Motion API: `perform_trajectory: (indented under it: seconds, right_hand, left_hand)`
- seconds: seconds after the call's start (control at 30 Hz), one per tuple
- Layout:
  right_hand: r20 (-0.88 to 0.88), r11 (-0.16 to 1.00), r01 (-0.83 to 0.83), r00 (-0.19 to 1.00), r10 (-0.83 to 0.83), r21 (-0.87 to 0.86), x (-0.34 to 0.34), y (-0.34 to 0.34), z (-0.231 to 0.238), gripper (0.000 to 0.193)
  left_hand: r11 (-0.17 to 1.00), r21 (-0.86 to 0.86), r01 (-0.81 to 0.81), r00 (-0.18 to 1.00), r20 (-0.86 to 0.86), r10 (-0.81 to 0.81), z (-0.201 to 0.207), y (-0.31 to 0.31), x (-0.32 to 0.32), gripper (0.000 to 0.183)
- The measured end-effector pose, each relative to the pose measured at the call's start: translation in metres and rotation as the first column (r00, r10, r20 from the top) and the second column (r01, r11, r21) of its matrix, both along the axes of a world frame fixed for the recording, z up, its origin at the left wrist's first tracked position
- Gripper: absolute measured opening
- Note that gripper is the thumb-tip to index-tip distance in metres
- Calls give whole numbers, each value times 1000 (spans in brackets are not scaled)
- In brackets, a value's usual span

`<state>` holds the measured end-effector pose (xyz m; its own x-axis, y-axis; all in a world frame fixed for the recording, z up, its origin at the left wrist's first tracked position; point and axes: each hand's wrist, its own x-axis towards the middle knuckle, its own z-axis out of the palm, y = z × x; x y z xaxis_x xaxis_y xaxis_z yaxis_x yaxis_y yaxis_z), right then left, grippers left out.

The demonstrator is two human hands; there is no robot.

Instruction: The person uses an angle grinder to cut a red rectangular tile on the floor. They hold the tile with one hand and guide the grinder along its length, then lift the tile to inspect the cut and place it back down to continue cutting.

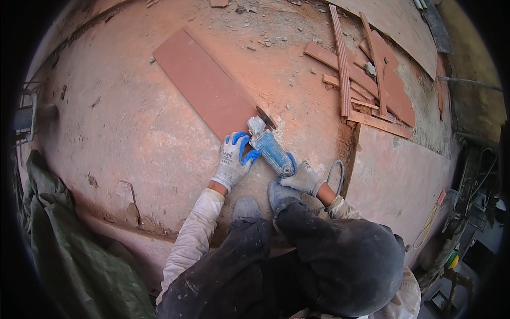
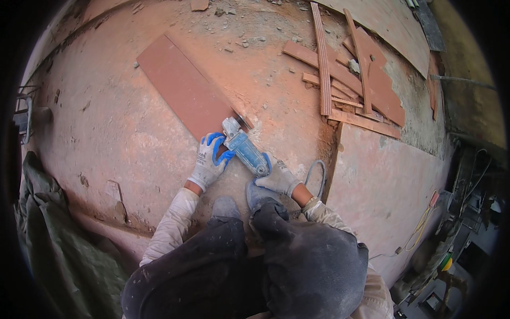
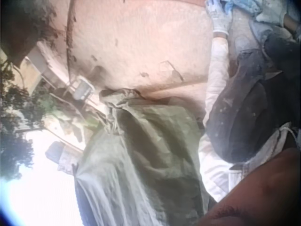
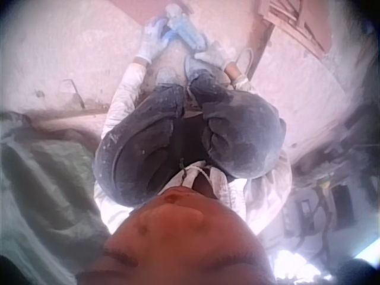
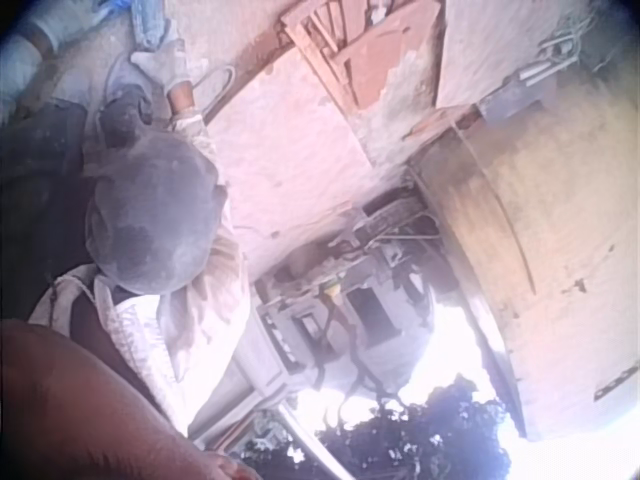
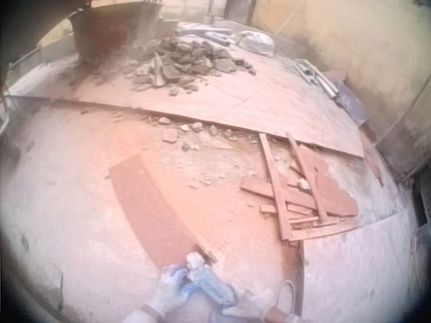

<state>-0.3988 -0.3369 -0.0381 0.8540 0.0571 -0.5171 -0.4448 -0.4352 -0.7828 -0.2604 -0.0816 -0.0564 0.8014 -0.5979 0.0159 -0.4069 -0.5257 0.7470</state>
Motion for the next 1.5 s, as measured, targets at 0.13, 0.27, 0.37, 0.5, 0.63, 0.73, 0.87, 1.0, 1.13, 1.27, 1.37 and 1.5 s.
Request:
perform_trajectory:
  seconds: [0.13, 0.27, 0.37, 0.5, 0.63, 0.73, 0.87, 1.0, 1.13, 1.27, 1.37, 1.5]
  right_hand:
    - [-34, 1000, 7, 999, -8, -27, 1, 1, 4, 96]
    - [-72, 1000, -5, 997, 3, -18, 6, 1, 9, 95]
    - [-77, 1000, 3, 997, -4, -18, 9, 2, 12, 94]
    - [-76, 1000, -13, 997, 11, -17, 11, 3, 12, 90]
    - [-28, 999, -5, 1000, 4, -35, 12, 4, 13, 87]
    - [-67, 999, 7, 998, -9, -32, 12, 5, 13, 87]
    - [-59, 1000, 17, 998, -19, -25, 14, 7, 13, 87]
    - [-34, 1000, 15, 999, -16, -26, 17, 8, 16, 84]
    - [-27, 998, 38, 999, -40, -50, 18, 10, 21, 81]
    - [-32, 999, 28, 999, -29, -22, 21, 11, 23, 80]
    - [-25, 999, 38, 999, -38, -32, 21, 12, 22, 79]
    - [-20, 998, 55, 998, -55, -16, 21, 14, 20, 77]
  left_hand:
    - [1000, -9, -2, 1000, 2, 2, -3, 0, 1, 48]
    - [1000, -21, 0, 1000, 29, 0, -3, 0, 2, 51]
    - [1000, -12, -3, 1000, -3, 3, -2, 1, 3, 47]
    - [1000, -22, -9, 1000, -24, 9, -1, 1, 3, 48]
    - [999, -42, -29, 1000, -9, 28, -1, -1, 2, 51]
    - [998, -47, -42, 999, -21, 41, -2, -1, 2, 47]
    - [997, -51, -60, 998, -36, 58, -3, -1, 3, 45]
    - [995, -80, -67, 996, -72, 61, -3, 0, 5, 49]
    - [993, -83, -80, 993, -89, 73, -1, 0, 5, 46]
    - [993, -81, -82, 993, -94, 75, 0, 0, 5, 44]
    - [994, -74, -82, 993, -93, 75, -2, 0, 6, 44]
    - [990, -112, -91, 988, -135, 75, -5, 1, 6, 45]
